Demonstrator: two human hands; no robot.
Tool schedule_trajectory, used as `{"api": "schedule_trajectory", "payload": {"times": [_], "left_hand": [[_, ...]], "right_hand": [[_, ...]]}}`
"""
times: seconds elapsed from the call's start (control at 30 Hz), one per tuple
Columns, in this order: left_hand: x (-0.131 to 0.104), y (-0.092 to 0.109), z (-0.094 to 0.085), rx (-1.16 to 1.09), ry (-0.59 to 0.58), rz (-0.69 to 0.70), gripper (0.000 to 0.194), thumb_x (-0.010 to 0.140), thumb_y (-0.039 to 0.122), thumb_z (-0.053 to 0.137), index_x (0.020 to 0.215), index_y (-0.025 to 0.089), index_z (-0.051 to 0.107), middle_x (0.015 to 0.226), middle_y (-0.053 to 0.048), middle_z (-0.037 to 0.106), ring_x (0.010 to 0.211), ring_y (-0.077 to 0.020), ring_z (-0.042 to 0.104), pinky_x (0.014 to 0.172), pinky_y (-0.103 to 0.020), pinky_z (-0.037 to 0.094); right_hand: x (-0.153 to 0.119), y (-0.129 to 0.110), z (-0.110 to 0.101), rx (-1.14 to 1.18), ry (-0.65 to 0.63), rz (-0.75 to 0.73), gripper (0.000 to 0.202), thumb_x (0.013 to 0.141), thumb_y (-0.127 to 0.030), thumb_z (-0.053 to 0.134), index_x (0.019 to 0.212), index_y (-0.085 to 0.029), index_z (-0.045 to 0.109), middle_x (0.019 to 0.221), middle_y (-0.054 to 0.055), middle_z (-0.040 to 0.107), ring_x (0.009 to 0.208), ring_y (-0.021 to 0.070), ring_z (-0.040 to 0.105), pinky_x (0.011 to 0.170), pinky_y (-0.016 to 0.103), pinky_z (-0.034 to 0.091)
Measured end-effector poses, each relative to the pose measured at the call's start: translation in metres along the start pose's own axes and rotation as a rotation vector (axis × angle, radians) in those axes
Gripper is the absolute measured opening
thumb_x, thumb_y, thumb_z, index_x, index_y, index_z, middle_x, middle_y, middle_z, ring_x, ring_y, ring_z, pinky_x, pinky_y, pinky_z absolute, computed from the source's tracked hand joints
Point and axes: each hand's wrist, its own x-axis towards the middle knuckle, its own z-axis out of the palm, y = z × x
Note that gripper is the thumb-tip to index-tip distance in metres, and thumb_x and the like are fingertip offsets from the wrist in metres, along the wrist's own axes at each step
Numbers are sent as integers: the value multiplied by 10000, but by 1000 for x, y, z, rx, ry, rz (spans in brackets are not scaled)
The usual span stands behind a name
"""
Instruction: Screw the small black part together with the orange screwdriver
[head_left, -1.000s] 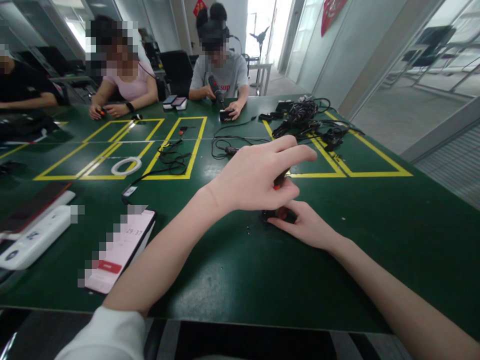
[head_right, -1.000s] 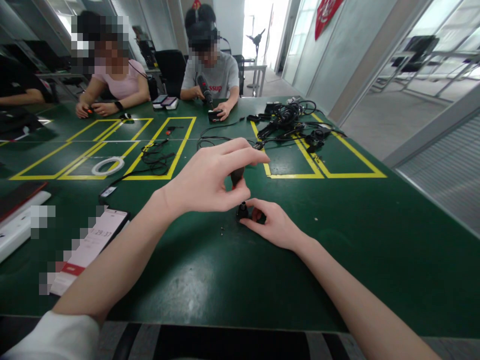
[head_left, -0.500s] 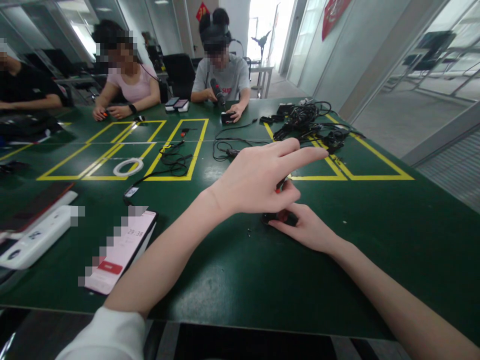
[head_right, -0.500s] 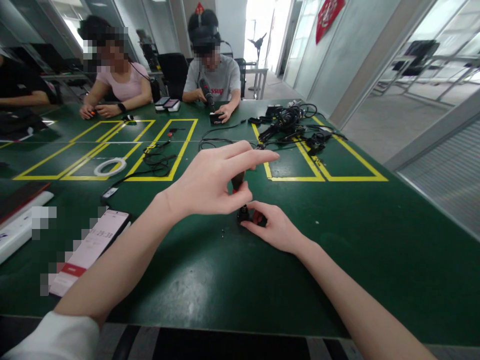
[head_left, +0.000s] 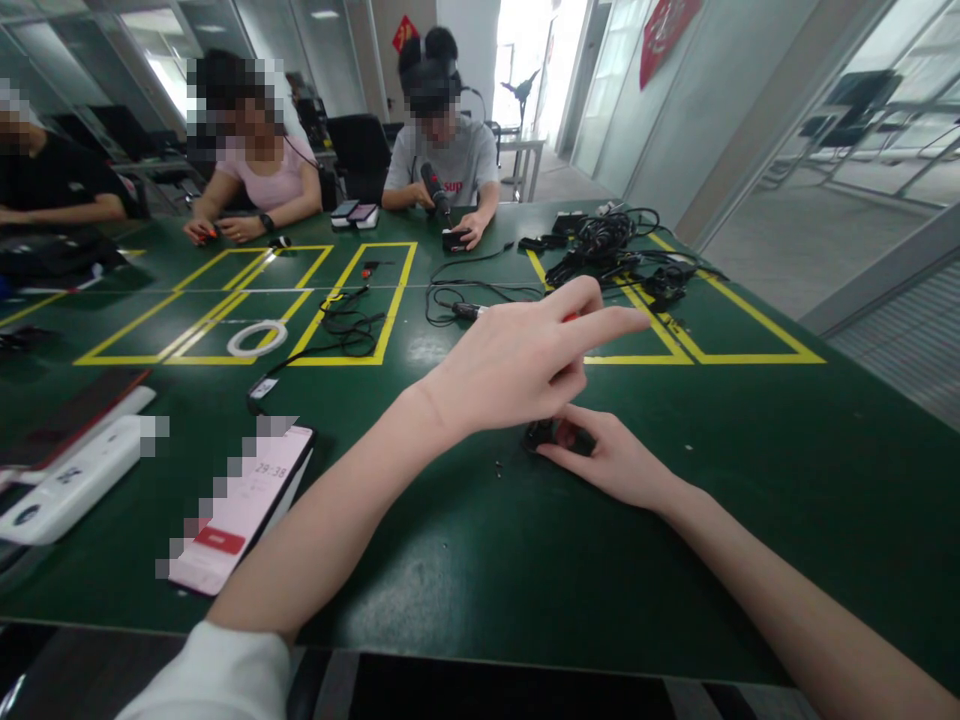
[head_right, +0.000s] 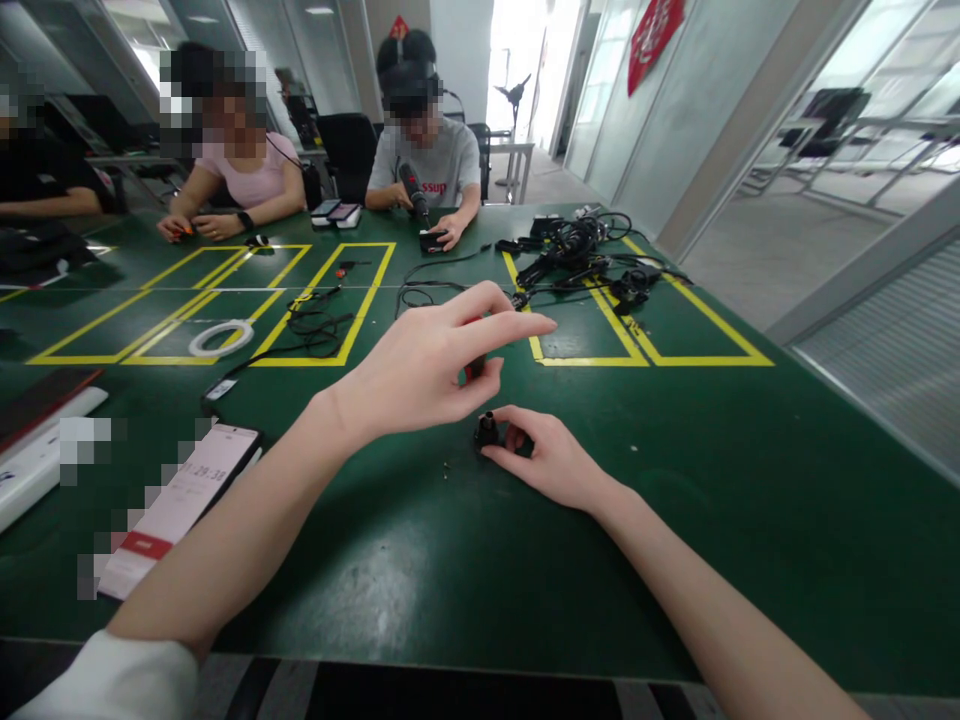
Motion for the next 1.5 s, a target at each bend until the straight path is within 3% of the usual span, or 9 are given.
{"api": "schedule_trajectory", "payload": {"times": [0.2,0.37,0.53,0.73,1.23,1.5], "left_hand": [[0,0,-1,-22,11,16,488,937,139,464,1399,203,606,1192,-98,668,965,-193,669,857,-309,539],[0,2,-2,-29,-6,-24,517,946,128,435,1431,231,584,1263,-101,643,888,-158,656,747,-261,520],[0,3,-3,-23,-12,-1,527,917,131,470,1422,212,596,1252,-102,642,900,-164,647,777,-277,532],[-1,3,-2,17,3,-22,522,935,146,448,1432,236,578,1269,-106,629,893,-169,652,690,-260,503],[0,2,-2,-66,6,17,518,910,103,449,1399,193,595,1211,-110,642,967,-197,655,838,-304,535],[0,2,-1,-43,15,12,497,912,128,458,1381,204,604,1192,-110,644,957,-206,650,816,-308,526]], "right_hand": [[0,2,0,0,8,-1,125,911,-349,686,919,-225,672,756,24,720,661,212,667,638,338,556],[-1,3,0,-1,1,-2,136,910,-355,687,922,-222,664,760,22,715,670,211,669,645,337,541],[-1,4,0,-9,9,-9,131,917,-349,682,920,-219,669,746,18,708,660,207,665,636,332,538],[0,4,1,-8,6,-19,124,913,-343,691,930,-222,671,747,19,712,651,207,668,643,336,555],[-1,3,0,-21,12,-15,133,914,-358,680,915,-226,660,743,25,713,656,220,673,631,347,542],[0,2,0,-18,11,-15,124,914,-348,689,937,-228,670,756,26,723,672,220,678,644,347,560]]}}
